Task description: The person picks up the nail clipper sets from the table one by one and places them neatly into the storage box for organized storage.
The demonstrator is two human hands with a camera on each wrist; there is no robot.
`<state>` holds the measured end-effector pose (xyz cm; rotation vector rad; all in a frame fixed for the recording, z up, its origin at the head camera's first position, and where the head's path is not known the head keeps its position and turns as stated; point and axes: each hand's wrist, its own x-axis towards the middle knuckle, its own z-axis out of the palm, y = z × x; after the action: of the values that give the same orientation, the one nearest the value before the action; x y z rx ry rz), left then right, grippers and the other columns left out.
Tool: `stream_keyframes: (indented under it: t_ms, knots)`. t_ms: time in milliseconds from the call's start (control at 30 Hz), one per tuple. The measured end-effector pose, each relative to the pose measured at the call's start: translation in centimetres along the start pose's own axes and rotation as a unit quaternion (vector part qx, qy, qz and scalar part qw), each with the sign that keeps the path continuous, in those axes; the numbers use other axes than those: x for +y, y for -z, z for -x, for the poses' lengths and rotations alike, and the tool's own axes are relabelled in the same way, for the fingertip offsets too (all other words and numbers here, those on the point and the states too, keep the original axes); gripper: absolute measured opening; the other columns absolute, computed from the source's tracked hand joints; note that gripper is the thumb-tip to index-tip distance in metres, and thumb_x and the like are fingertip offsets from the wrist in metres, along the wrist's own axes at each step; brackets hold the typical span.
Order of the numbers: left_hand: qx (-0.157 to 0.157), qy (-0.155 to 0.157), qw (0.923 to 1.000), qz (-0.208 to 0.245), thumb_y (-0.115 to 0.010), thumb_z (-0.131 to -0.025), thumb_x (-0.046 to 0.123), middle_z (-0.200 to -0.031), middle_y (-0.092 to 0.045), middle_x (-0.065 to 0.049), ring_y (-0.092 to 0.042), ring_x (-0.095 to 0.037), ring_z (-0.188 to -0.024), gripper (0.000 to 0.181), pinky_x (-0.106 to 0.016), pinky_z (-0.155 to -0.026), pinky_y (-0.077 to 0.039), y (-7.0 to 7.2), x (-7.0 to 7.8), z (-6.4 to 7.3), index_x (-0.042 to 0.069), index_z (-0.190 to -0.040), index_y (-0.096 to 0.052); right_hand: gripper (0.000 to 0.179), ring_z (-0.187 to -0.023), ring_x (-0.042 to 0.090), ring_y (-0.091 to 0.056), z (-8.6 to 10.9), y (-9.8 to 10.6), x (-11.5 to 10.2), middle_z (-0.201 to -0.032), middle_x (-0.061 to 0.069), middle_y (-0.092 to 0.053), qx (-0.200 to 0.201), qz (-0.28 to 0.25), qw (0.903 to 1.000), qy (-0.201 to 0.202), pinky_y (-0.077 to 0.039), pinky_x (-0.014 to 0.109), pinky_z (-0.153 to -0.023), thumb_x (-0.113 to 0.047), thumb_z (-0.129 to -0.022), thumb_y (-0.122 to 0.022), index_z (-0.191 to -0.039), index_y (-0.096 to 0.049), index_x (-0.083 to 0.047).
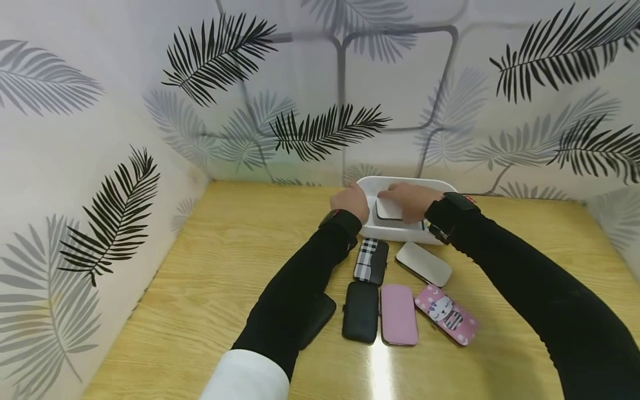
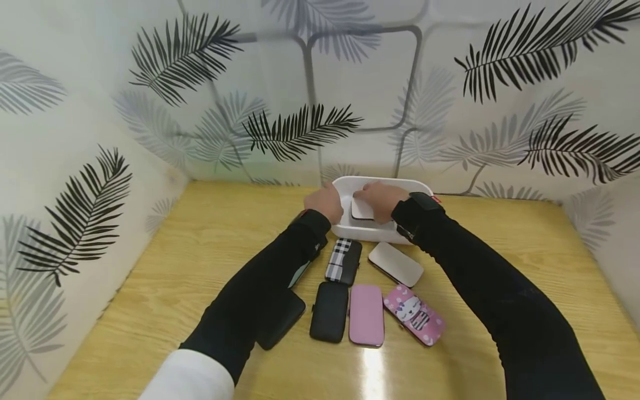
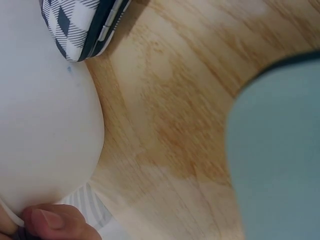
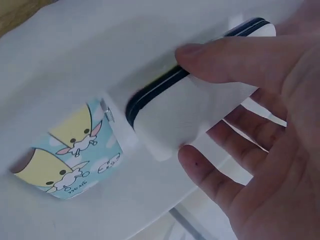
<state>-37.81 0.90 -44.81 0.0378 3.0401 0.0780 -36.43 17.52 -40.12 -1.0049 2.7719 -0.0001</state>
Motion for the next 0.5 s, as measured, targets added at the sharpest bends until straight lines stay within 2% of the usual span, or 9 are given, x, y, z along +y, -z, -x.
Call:
stream_keyframes:
  t_ms: [133,233,300,400,500]
  knots:
    - [0.002,0.002,1.0000,0.008,-0.060,-0.099,0.040,-0.087,-0.072,-0.002,-0.066,-0.015,-0.069,0.070,-0.032,-0.066,-0.050,0.2,0.2,0.3,0.004,-0.152,-0.033,0.070,-0.099,0.033,-0.062,-0.7,-0.9,-0.1,-0.119,0.018,-0.063,0.005,0.028,0.9995,0.012,-0.051,0.043,-0.077,0.015,-0.082,-0.068,-0.143,-0.055,-0.016]
    - [0.001,0.007,0.9999,0.010,-0.064,-0.097,0.040,-0.090,-0.073,-0.002,-0.067,-0.015,-0.071,0.072,-0.032,-0.066,-0.051,0.3,0.3,0.6,0.005,-0.151,-0.034,0.068,-0.093,0.034,-0.060,-0.9,-1.2,-0.2,-0.111,0.016,-0.063,0.007,0.039,0.9988,0.030,-0.048,0.041,-0.067,0.013,-0.081,-0.070,-0.141,-0.058,-0.018]
    - [0.000,0.008,0.9999,0.007,-0.064,-0.096,0.041,-0.091,-0.073,-0.002,-0.067,-0.015,-0.071,0.073,-0.032,-0.065,-0.050,0.3,0.3,0.6,0.005,-0.152,-0.034,0.065,-0.091,0.033,-0.057,-1.2,-1.7,-0.1,-0.108,0.015,-0.062,0.001,0.037,0.9985,0.041,-0.048,0.041,-0.069,0.009,-0.082,-0.072,-0.139,-0.060,-0.019]
    - [-0.001,0.006,1.0000,0.005,-0.062,-0.098,0.041,-0.090,-0.073,-0.002,-0.066,-0.015,-0.069,0.073,-0.032,-0.062,-0.048,0.2,0.3,0.6,0.004,-0.153,-0.032,0.056,-0.094,0.034,-0.054,-1.6,-2.2,0.2,-0.107,0.015,-0.061,-0.011,0.022,0.9986,0.048,-0.048,0.046,-0.079,0.001,-0.084,-0.072,-0.136,-0.062,-0.017]
    - [0.001,0.007,1.0000,0.003,-0.059,-0.100,0.040,-0.088,-0.073,-0.002,-0.066,-0.015,-0.068,0.072,-0.032,-0.060,-0.047,0.1,0.2,0.4,0.004,-0.155,-0.030,0.042,-0.100,0.037,-0.057,-2.1,-2.2,0.5,-0.111,0.016,-0.063,-0.007,0.012,0.9999,0.004,-0.049,0.051,-0.084,-0.021,-0.091,-0.070,-0.132,-0.065,-0.016]
